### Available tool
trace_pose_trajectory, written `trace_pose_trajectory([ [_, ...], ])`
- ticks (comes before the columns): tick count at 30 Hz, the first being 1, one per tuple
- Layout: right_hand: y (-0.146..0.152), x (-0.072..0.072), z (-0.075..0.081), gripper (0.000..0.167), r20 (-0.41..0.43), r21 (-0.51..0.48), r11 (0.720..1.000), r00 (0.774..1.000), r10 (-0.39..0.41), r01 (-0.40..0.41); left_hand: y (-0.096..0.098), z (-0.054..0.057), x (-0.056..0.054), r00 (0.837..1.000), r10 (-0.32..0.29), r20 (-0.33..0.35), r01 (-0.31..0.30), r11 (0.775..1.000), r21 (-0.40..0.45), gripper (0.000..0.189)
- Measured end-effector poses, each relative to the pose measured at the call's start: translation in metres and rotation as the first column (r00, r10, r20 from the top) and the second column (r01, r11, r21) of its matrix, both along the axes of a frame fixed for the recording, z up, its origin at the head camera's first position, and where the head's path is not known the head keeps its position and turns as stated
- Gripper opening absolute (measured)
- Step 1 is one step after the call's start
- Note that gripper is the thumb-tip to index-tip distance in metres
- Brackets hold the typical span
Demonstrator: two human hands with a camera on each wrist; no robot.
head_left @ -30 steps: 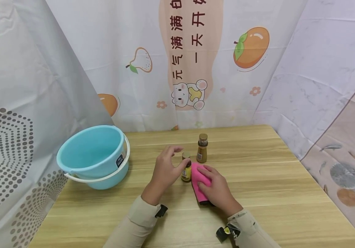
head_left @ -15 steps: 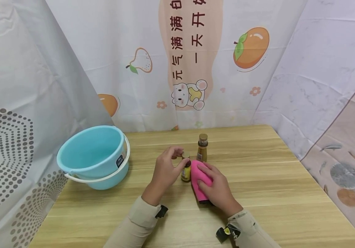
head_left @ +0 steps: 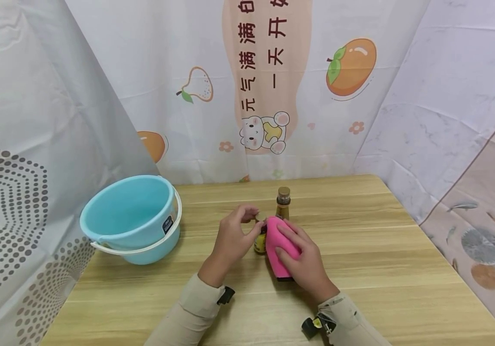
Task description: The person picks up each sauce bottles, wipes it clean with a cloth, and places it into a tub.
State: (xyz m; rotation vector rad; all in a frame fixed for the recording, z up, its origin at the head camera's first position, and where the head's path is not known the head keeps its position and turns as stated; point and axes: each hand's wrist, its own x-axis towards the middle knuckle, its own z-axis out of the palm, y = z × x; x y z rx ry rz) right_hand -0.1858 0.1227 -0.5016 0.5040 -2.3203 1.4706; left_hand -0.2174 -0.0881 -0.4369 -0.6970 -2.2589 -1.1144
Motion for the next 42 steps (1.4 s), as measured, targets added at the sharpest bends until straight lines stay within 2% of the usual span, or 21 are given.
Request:
trace_pose_trajectory([
  [4, 0.0002, -0.0004, -0.0003, 0.055, 0.009, 0.024, 1.000, 1.000, -0.011, 0.011, 0.0007, 0.0006, 0.0002, 1.000, -0.002, 0.008, 0.002, 1.000, 0.004, 0.029],
  [8, 0.0002, -0.0009, 0.0003, 0.053, 0.067, 0.035, 0.999, 0.998, -0.007, 0.005, 0.0012, 0.0015, 0.0006, 1.000, 0.003, 0.023, -0.003, 1.000, 0.005, 0.028],
  [15, 0.0008, -0.0007, 0.0002, 0.053, 0.175, 0.086, 0.996, 0.984, -0.037, 0.022, 0.0020, 0.0023, 0.0011, 0.999, 0.004, 0.035, -0.004, 1.000, 0.004, 0.028],
  [23, 0.0014, -0.0023, -0.0037, 0.053, 0.252, 0.173, 0.985, 0.966, -0.065, 0.022, 0.0014, 0.0023, 0.0013, 0.999, 0.003, 0.032, -0.003, 1.000, 0.001, 0.028],
  [26, 0.0008, -0.0029, -0.0036, 0.053, 0.259, 0.192, 0.981, 0.963, -0.072, 0.022, 0.0016, 0.0015, 0.0010, 1.000, 0.014, 0.018, -0.014, 1.000, 0.001, 0.029],
  [33, -0.0010, -0.0019, -0.0027, 0.053, 0.245, 0.199, 0.980, 0.967, -0.071, 0.022, 0.0038, -0.0022, 0.0005, 0.995, 0.089, -0.036, -0.090, 0.996, -0.018, 0.038],
  [37, -0.0015, -0.0018, -0.0028, 0.053, 0.235, 0.200, 0.980, 0.970, -0.066, 0.018, 0.0040, -0.0018, 0.0001, 0.996, 0.089, -0.023, -0.089, 0.996, 0.007, 0.036],
  [42, -0.0008, -0.0016, -0.0037, 0.054, 0.215, 0.186, 0.982, 0.975, -0.061, 0.021, 0.0039, -0.0013, 0.0002, 0.995, 0.093, -0.025, -0.094, 0.996, -0.004, 0.034],
])
